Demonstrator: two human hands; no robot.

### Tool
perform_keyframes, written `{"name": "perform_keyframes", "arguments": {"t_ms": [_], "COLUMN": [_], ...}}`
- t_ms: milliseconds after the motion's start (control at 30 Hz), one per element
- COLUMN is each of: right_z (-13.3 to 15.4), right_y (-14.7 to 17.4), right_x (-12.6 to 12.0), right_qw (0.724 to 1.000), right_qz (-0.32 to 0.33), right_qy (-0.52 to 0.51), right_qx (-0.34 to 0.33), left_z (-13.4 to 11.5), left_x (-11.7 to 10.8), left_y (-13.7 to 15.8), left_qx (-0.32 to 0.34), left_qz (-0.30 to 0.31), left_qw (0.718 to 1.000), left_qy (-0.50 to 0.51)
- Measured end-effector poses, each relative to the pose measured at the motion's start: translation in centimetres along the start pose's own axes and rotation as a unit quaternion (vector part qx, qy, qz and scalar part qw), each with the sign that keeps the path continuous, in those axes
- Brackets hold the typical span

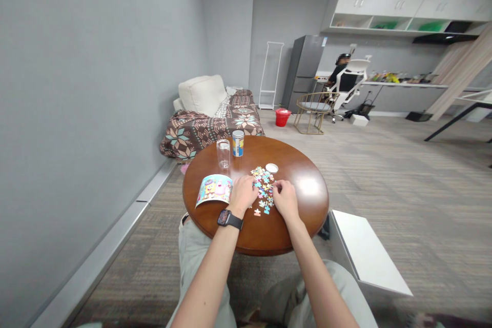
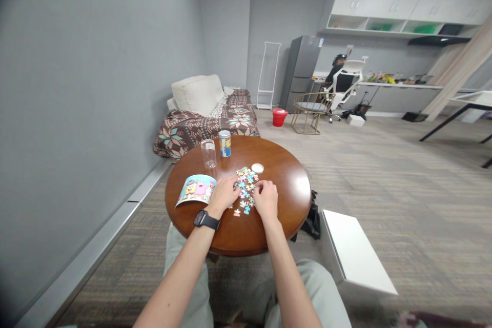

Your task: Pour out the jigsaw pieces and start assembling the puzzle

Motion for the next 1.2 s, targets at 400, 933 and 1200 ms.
{"name": "perform_keyframes", "arguments": {"t_ms": [400,933,1200], "right_z": [0.31,0.36,0.44], "right_y": [0.01,-0.09,-0.08], "right_x": [-0.24,-0.34,-0.45], "right_qw": [1.000,1.000,0.999], "right_qz": [0.011,0.021,0.027], "right_qy": [0.001,-0.003,-0.004], "right_qx": [0.007,0.022,0.026], "left_z": [0.28,0.13,-0.03], "left_x": [0.41,0.35,0.20], "left_y": [-0.10,-0.04,-0.07], "left_qx": [0.013,0.025,0.011], "left_qz": [0.007,0.015,0.016], "left_qw": [0.999,0.999,0.999], "left_qy": [-0.034,-0.036,-0.043]}}
Point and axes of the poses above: each hand's wrist, its own y-axis away from the middle knuckle, its own x-axis out of the palm, z = x × y, the point moved 1 cm from there along -y, towards the middle knuckle, and after that the axes turned 12 degrees about y, right-handed, at the moved point
